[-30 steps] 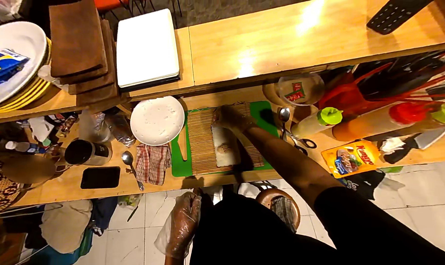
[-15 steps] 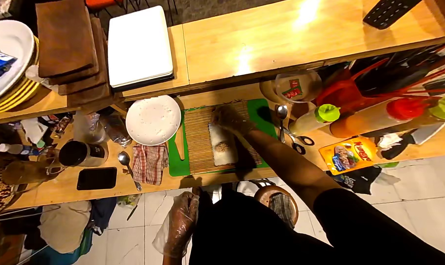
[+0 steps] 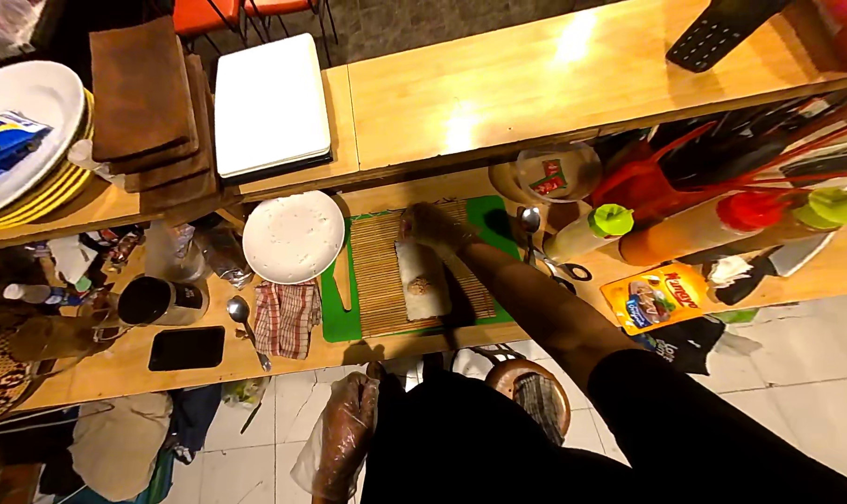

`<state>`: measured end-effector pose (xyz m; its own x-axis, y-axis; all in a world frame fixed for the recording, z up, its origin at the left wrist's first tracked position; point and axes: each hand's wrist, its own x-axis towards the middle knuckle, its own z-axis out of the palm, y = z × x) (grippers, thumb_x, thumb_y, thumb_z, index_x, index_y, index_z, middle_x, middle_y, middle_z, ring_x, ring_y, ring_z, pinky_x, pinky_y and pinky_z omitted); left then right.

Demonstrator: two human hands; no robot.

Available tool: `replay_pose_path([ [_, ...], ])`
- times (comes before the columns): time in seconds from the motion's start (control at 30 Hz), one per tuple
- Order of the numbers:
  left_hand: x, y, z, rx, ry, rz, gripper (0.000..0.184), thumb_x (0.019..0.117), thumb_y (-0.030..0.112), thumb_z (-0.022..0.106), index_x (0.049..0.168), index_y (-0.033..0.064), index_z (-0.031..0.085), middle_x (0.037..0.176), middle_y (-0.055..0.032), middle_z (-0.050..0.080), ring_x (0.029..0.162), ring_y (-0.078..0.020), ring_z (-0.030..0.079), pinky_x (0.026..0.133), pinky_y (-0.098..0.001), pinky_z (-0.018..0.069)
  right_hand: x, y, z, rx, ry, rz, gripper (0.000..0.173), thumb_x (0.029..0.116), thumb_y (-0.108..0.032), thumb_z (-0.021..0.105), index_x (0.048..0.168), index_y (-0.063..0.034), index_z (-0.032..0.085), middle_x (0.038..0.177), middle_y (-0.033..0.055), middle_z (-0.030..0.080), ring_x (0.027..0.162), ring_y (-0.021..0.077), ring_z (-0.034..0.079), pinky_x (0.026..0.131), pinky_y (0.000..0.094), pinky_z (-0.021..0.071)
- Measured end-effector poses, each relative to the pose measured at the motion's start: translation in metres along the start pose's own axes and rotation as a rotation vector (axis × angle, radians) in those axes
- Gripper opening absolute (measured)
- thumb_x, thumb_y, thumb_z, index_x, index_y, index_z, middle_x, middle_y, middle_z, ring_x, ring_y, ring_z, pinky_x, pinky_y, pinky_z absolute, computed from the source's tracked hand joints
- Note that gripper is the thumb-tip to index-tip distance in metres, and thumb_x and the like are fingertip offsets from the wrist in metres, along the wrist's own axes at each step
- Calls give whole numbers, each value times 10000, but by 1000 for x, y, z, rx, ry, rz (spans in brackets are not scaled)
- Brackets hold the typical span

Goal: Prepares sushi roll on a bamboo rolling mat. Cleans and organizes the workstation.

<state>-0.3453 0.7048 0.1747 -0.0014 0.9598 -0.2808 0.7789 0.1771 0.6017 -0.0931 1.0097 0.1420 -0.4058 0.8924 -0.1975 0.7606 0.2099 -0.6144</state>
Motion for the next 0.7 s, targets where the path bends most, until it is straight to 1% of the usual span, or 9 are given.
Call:
replay_pose_path([
  [0.07, -1, 0, -3, -8, 22, -9, 309, 1010, 287, 538, 1040, 33, 713, 934, -133, 695, 899, -253, 680, 834, -451, 554, -7, 9, -20, 158, 44, 48, 217, 941, -200, 722, 1037, -6, 737, 1031, 186, 712, 990, 324, 683, 923, 548, 539],
  [0.13, -2, -4, -4, -16, 51, -17, 298, 1006, 277, 545, 1038, 34, 714, 933, -132, 695, 892, -254, 680, 825, -457, 556, -23, 20, -40, 170, 76, 88, 229, 960, -253, 709, 1071, -59, 756, 1091, 152, 710, 1048, 299, 674, 959, 545, 534],
  [0.23, -3, -7, -5, -12, 46, -30, 287, 1004, 259, 543, 1040, 29, 709, 937, -135, 693, 896, -257, 676, 829, -465, 551, -47, 36, -53, 152, 99, 152, 218, 960, -233, 706, 1075, -55, 757, 1112, 162, 700, 1068, 324, 664, 957, 569, 528],
  [0.3, -1, -4, -5, -7, 30, -20, 286, 1005, 258, 536, 1041, 32, 707, 931, -133, 689, 897, -252, 673, 827, -458, 549, -54, 43, -50, 146, 112, 180, 209, 949, -223, 724, 1060, -49, 759, 1093, 164, 709, 1050, 335, 671, 946, 580, 531],
  [0.4, 4, 2, -3, 11, 28, 20, 290, 1003, 263, 537, 1029, 31, 710, 914, -131, 689, 874, -246, 676, 813, -447, 554, -54, 51, -42, 128, 110, 151, 196, 933, -209, 731, 1047, -52, 763, 1094, 163, 720, 1051, 331, 681, 956, 577, 529],
  [0.47, 8, 7, -3, 16, 16, 32, 286, 1006, 255, 538, 1034, 29, 712, 923, -128, 693, 889, -245, 677, 827, -449, 554, -55, 45, -40, 123, 97, 157, 194, 919, -211, 747, 1052, -71, 772, 1107, 155, 725, 1075, 324, 680, 970, 576, 527],
  [0.5, 9, 8, -3, 13, 22, 43, 280, 1000, 245, 542, 1027, 25, 713, 910, -125, 694, 875, -241, 679, 814, -449, 554, -56, 41, -40, 142, 97, 156, 185, 913, -199, 755, 1038, -64, 775, 1102, 161, 724, 1074, 327, 677, 973, 577, 523],
  [0.6, 12, 10, 0, -4, 41, 73, 272, 997, 228, 546, 1024, 13, 709, 884, -118, 693, 843, -228, 678, 790, -441, 559, -54, 36, -34, 105, 105, 106, 163, 907, -210, 760, 966, -59, 777, 1009, 153, 733, 1005, 312, 691, 933, 558, 539],
  [0.7, 11, 10, 1, 10, 44, 77, 283, 1005, 243, 541, 1029, 19, 712, 881, -114, 695, 837, -217, 679, 793, -431, 561, -49, 36, -26, -7, 102, 76, 168, 906, -222, 748, 952, -63, 772, 998, 151, 728, 1001, 323, 692, 920, 574, 546],
])
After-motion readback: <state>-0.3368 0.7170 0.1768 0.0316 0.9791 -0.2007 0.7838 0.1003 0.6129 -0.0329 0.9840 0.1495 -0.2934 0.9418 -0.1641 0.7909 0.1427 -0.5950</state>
